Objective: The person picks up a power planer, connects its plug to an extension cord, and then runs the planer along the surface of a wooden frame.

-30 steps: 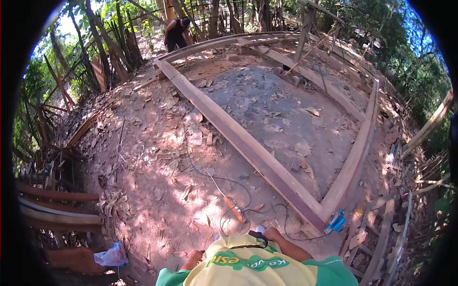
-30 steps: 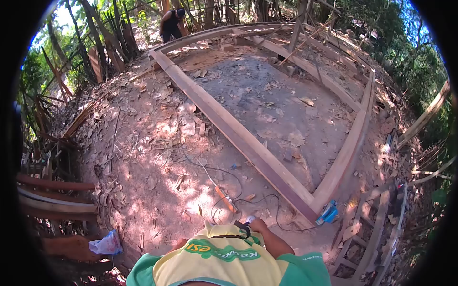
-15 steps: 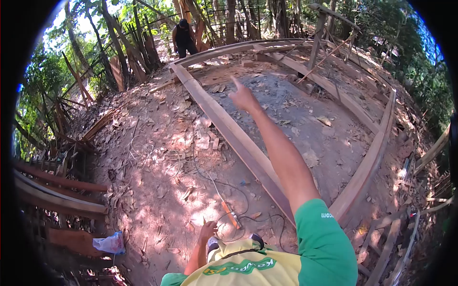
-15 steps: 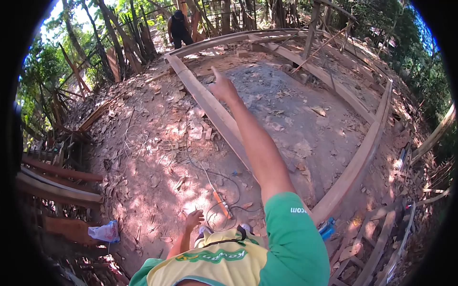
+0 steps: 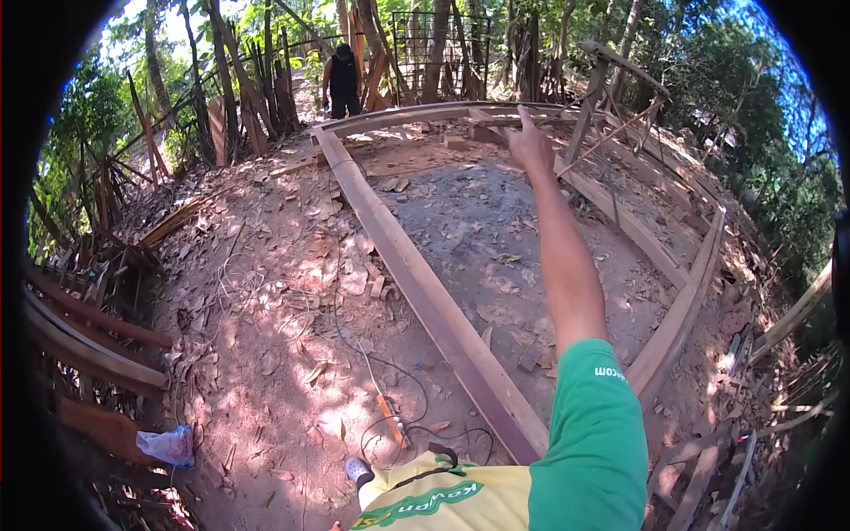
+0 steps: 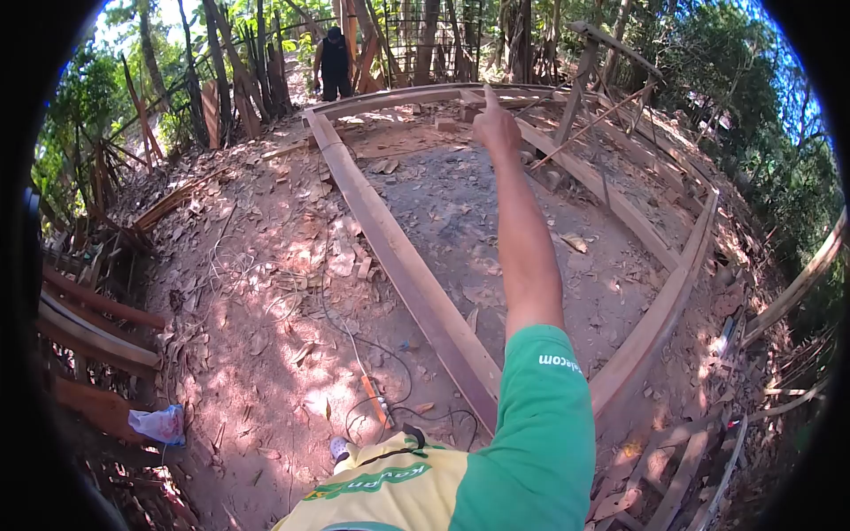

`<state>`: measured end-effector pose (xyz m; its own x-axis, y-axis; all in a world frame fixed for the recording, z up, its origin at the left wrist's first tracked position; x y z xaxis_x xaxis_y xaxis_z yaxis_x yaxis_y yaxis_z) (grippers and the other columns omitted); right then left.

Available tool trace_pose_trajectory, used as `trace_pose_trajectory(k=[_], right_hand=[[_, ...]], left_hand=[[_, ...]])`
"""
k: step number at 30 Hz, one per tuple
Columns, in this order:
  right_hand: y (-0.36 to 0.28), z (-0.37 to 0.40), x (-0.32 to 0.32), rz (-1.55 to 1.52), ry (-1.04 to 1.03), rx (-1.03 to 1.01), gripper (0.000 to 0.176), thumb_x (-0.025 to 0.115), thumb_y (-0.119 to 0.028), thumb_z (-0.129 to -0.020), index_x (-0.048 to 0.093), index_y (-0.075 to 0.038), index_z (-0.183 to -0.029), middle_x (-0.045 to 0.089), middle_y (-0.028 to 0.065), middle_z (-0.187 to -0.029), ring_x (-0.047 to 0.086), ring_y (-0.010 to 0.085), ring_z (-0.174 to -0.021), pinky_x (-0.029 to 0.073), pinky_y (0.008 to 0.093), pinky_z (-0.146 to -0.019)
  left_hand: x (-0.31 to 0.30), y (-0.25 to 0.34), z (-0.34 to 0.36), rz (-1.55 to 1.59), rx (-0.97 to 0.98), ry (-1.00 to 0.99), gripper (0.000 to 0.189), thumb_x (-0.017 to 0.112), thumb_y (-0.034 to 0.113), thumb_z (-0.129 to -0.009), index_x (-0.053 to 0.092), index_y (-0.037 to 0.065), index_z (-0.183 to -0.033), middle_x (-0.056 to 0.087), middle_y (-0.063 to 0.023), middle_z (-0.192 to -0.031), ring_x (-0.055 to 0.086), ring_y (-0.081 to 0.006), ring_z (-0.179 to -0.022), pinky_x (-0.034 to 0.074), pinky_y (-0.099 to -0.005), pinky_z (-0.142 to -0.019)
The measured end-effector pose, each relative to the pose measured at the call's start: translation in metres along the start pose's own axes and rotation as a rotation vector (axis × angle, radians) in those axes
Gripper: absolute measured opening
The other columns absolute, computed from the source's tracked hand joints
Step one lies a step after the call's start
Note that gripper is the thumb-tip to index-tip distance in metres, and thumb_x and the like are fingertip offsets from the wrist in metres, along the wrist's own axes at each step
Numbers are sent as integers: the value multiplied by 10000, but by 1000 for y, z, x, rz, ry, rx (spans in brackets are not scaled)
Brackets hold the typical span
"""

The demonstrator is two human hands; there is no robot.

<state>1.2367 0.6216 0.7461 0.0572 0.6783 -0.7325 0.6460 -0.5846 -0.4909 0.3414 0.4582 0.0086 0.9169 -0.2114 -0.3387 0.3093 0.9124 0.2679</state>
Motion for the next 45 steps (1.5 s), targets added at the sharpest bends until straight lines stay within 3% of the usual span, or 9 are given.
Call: trace_pose_trajectory(k=[3, 13, 21, 26, 29, 34, 37, 40, 45], right_hand=[[112, -56, 63, 256, -76, -197, 669, 547, -199, -870, 410, -214, -1524, 617, 268, -1301, 603, 427, -1199, 490, 514, -995], [214, -101, -126, 369, 181, 149, 698, 532, -170, -867, 371, -175, -1547, 619, 253, -1312, 599, 417, -1217, 481, 515, -1013], [213, -50, -123, 268, 193, 87, 524, 546, -252, -863, 599, -152, -1374, 645, 239, -1267, 618, 407, -1180, 493, 496, -999], [293, 141, 85, -207, 38, -65, 366, 595, -263, -904, 686, -67, -1199, 710, 216, -1093, 677, 373, -1065, 523, 435, -913], [386, 377, 266, -252, -321, 331, 278, 656, -241, -892, 729, -40, -1070, 745, 150, -886, 723, 267, -827, 546, 404, -732], [418, 734, 351, -165, -933, 1001, 201, 645, -264, -888, 726, -81, -870, 627, 64, -617, 568, 213, -475, 443, 394, -446], [411, 744, 341, -106, -1032, 775, 211, 656, -255, -876, 753, -71, -908, 651, 72, -645, 594, 209, -503, 464, 387, -463], [380, 699, 317, -104, -1042, 403, 223, 678, -241, -859, 772, -58, -945, 681, 73, -693, 615, 196, -530, 488, 370, -479], [420, 686, 311, -158, -946, 841, 201, 695, -226, -869, 761, -47, -932, 689, 64, -727, 650, 177, -567, 508, 363, -475]], left_hand=[[12, 2, 2, -29, -7, -30, 392, 552, 408, -980, 623, 55, -1137, 670, -121, -864, 664, -252, -685, 526, -429, -583], [102, 180, 34, 71, 554, -191, 387, 543, 364, -974, 621, 61, -1202, 683, -108, -959, 677, -210, -739, 510, -357, -591], [98, 163, 43, -185, 352, -167, 400, 535, 367, -981, 622, 75, -1240, 685, -109, -962, 696, -231, -743, 514, -361, -570], [120, 101, -8, -295, 259, -214, 376, 535, 375, -979, 666, 92, -1187, 712, -181, -932, 723, -287, -742, 554, -450, -592], [172, 152, 31, -1216, 1246, -23, 371, 535, 383, -969, 707, 97, -1131, 704, -278, -982, 729, -357, -789, 566, -520, -681], [189, 173, 14, -950, 837, -86, 439, 534, 482, -938, 771, 124, -1026, 664, -299, -1168, 639, -420, -1137, 509, -467, -947], [191, 198, 31, -526, 551, -192, 439, 642, 437, -910, 730, 9, -861, 708, -117, -741, 678, -236, -652, 550, -402, -658], [200, 227, 54, -560, 591, -220, 477, 646, 454, -925, 717, -15, -970, 713, -107, -754, 683, -234, -675, 537, -375, -619], [243, 251, 35, -723, 780, -354, 561, 607, 486, -928, 703, -52, -1056, 720, -174, -811, 707, -225, -701, 548, -382, -682]])
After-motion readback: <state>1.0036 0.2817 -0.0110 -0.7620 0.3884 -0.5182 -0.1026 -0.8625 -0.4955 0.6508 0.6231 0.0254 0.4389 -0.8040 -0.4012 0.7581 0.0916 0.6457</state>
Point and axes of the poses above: each hand's wrist, its own z-axis away from the middle knuckle, its own x-axis out of the palm, y = z × x, the point moved 9 cm from there along -z, towards the middle knuckle
